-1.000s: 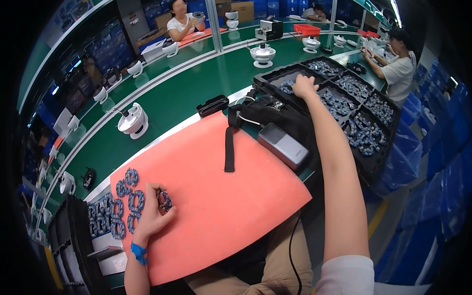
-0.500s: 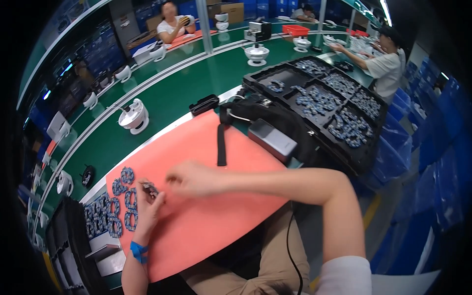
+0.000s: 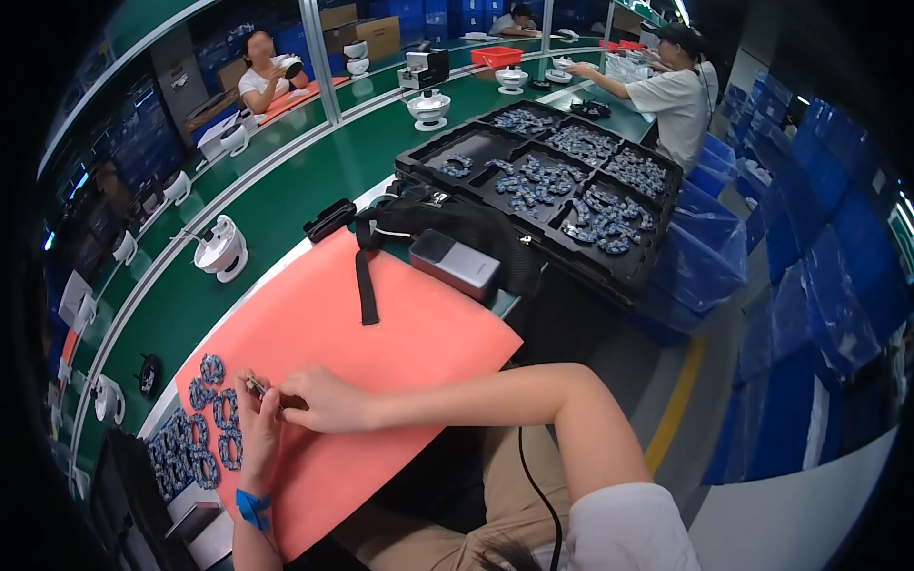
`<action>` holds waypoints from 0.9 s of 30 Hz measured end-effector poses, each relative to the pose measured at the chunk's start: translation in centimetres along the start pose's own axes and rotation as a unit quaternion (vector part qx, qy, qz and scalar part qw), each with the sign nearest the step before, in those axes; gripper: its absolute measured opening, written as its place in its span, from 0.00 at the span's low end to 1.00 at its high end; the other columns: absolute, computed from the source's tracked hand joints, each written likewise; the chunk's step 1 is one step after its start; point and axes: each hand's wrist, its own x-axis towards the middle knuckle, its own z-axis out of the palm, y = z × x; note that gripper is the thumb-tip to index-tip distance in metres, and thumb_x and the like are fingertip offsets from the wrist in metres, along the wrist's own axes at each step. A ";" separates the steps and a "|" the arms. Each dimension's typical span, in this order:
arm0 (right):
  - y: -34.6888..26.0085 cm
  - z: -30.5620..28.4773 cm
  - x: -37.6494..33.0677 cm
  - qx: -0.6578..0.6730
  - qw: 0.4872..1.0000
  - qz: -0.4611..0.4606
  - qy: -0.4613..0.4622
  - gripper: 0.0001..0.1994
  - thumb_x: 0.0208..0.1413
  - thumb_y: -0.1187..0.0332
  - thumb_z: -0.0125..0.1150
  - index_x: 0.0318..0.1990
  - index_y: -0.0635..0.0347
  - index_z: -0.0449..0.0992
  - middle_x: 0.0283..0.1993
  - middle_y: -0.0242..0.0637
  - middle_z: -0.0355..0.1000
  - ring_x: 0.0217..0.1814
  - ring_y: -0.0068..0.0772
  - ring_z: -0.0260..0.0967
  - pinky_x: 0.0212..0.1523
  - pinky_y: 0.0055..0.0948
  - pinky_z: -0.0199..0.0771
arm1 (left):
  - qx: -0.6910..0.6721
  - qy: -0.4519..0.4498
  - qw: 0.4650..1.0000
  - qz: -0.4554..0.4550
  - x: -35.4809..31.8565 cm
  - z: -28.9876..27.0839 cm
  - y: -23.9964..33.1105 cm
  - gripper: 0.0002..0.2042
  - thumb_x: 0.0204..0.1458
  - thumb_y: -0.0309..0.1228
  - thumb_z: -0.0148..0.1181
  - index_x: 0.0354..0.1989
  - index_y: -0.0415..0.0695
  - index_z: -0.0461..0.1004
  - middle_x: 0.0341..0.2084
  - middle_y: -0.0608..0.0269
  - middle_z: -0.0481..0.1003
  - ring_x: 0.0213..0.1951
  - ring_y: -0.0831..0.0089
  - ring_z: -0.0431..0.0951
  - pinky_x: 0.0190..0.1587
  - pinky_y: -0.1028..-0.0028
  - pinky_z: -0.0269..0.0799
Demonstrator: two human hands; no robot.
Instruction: Assembling LED circuit boards by placing small components onto the board frame at a factory workstation.
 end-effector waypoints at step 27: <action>1.5 -19.8 -6.1 0.056 0.933 0.120 0.335 0.12 0.56 0.74 0.58 0.46 0.63 0.67 0.36 0.36 0.74 0.35 0.23 0.72 0.37 0.24 0.73 | -0.205 -0.012 0.976 -0.076 -0.1 1.8 1.1 0.12 0.54 0.29 0.49 0.46 0.51 0.59 0.32 0.67 0.60 0.30 0.78 0.62 0.35 0.78 0.63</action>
